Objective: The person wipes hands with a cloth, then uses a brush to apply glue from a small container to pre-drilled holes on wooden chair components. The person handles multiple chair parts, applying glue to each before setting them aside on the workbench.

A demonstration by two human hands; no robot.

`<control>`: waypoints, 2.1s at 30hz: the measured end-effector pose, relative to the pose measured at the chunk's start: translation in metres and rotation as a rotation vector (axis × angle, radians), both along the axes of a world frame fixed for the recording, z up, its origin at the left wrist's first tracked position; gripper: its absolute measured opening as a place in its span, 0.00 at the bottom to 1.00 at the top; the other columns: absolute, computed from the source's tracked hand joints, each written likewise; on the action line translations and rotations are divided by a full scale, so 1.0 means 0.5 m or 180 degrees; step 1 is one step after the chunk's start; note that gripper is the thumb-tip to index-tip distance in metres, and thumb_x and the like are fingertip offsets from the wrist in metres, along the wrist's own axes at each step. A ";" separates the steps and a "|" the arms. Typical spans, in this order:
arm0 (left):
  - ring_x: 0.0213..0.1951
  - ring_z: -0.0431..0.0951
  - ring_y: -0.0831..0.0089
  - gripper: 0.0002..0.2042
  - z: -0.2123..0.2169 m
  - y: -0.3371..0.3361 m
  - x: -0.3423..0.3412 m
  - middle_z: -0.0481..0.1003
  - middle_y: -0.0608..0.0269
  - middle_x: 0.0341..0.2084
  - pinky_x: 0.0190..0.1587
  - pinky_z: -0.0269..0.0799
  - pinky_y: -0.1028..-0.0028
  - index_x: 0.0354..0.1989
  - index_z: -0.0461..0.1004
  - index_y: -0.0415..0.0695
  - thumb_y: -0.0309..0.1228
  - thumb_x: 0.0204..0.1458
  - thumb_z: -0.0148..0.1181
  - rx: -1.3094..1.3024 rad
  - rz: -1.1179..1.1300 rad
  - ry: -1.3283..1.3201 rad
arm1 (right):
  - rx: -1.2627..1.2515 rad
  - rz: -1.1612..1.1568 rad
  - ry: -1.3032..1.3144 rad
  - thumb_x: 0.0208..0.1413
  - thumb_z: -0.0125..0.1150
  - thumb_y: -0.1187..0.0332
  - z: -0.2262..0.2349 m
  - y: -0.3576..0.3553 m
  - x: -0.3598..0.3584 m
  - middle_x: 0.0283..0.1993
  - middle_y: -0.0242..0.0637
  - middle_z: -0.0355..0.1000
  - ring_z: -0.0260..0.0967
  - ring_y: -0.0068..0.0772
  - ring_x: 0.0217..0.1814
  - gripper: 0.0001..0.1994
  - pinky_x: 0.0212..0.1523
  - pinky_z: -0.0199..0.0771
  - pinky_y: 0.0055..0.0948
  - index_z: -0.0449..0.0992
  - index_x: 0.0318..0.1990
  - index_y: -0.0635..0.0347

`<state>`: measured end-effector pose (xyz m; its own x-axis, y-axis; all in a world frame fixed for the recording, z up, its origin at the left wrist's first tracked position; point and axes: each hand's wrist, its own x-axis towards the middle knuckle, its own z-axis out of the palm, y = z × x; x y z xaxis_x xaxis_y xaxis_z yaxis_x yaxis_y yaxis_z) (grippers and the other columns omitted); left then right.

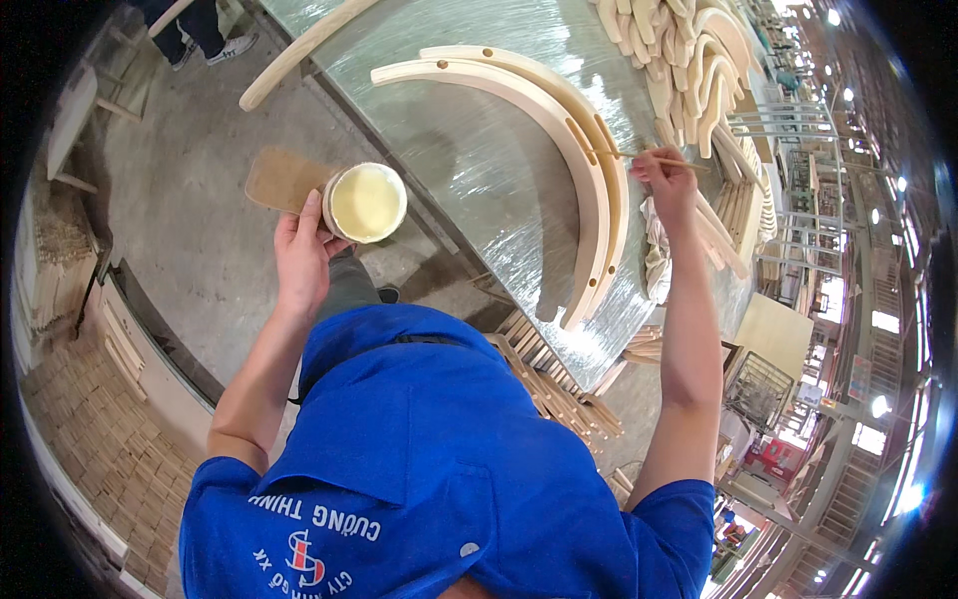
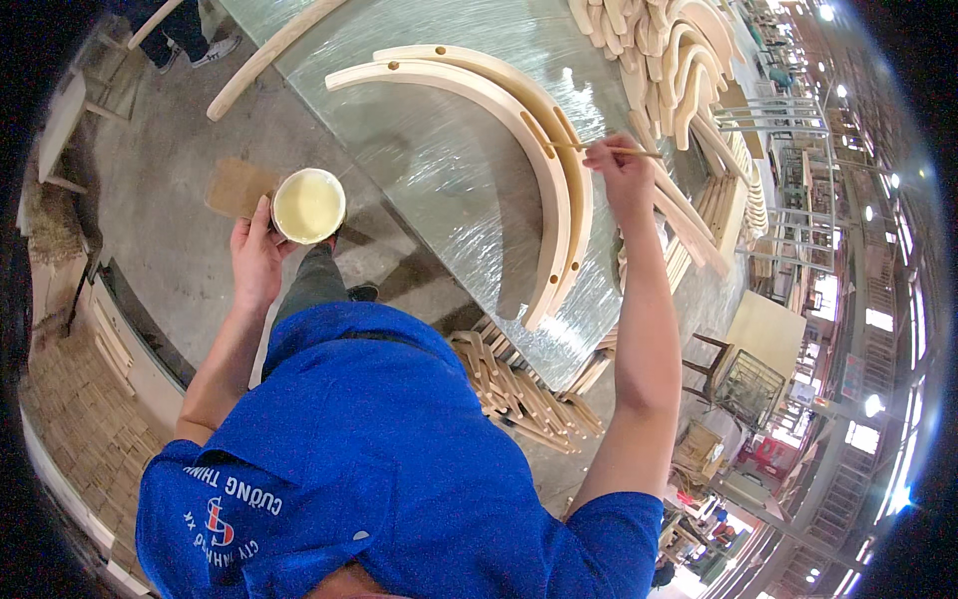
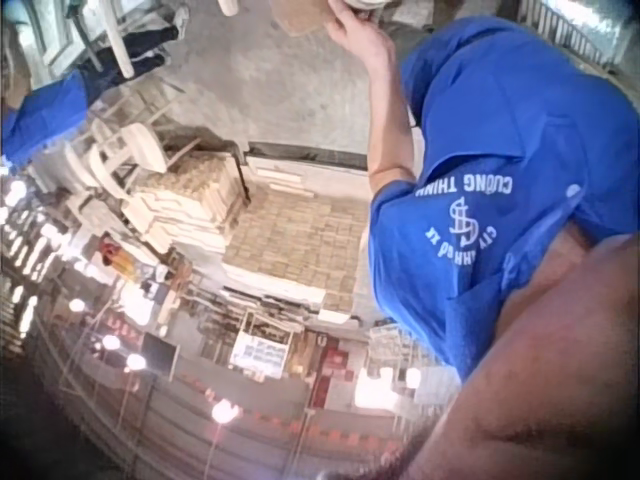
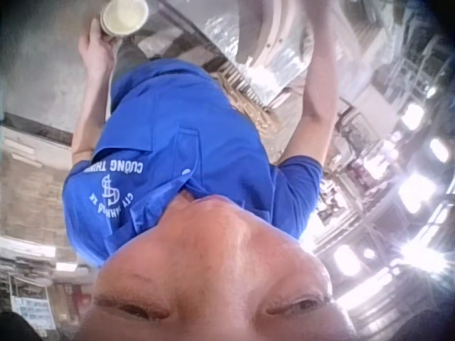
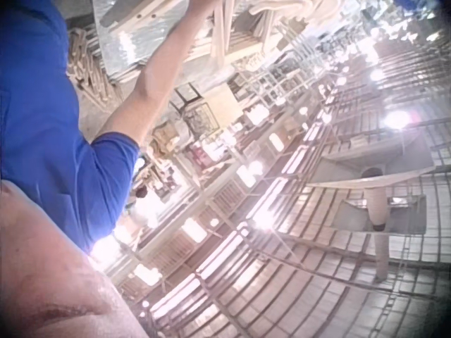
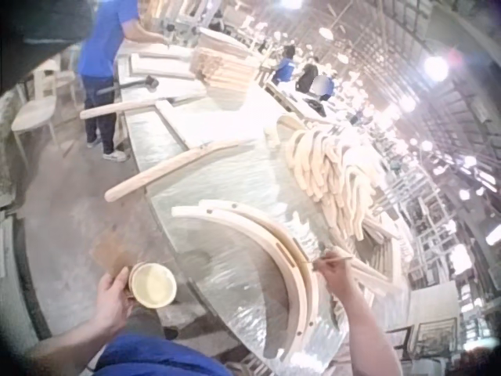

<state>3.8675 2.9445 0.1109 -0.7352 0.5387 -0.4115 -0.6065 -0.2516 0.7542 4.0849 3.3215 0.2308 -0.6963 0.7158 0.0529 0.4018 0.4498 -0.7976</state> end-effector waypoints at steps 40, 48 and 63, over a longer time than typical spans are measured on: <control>0.47 0.73 0.68 0.14 0.029 0.005 -0.021 0.69 0.61 0.48 0.43 0.74 0.61 0.51 0.62 0.45 0.36 0.60 0.43 -0.0107 0.0083 0.0270 | 0.2221 0.0833 -0.1494 0.54 0.51 0.64 -0.004 0.104 -0.014 0.26 0.50 0.67 0.66 0.54 0.32 0.10 0.31 0.64 0.41 0.64 0.32 0.62; 0.44 0.75 0.70 0.13 0.039 0.163 -0.102 0.72 0.61 0.44 0.40 0.76 0.64 0.48 0.64 0.44 0.36 0.60 0.44 0.0030 -0.0463 0.0160 | 0.0893 -0.0744 -0.0352 0.53 0.51 0.64 -0.058 0.071 -0.018 0.22 0.48 0.69 0.69 0.51 0.28 0.09 0.32 0.68 0.39 0.68 0.30 0.61; 0.40 0.76 0.74 0.12 0.095 0.535 -0.282 0.73 0.63 0.40 0.36 0.77 0.70 0.48 0.65 0.44 0.35 0.59 0.45 0.0029 -0.1533 0.0081 | 0.0650 -0.2396 -0.0927 0.54 0.53 0.66 -0.053 0.028 -0.126 0.21 0.44 0.71 0.73 0.40 0.26 0.08 0.30 0.70 0.34 0.69 0.29 0.62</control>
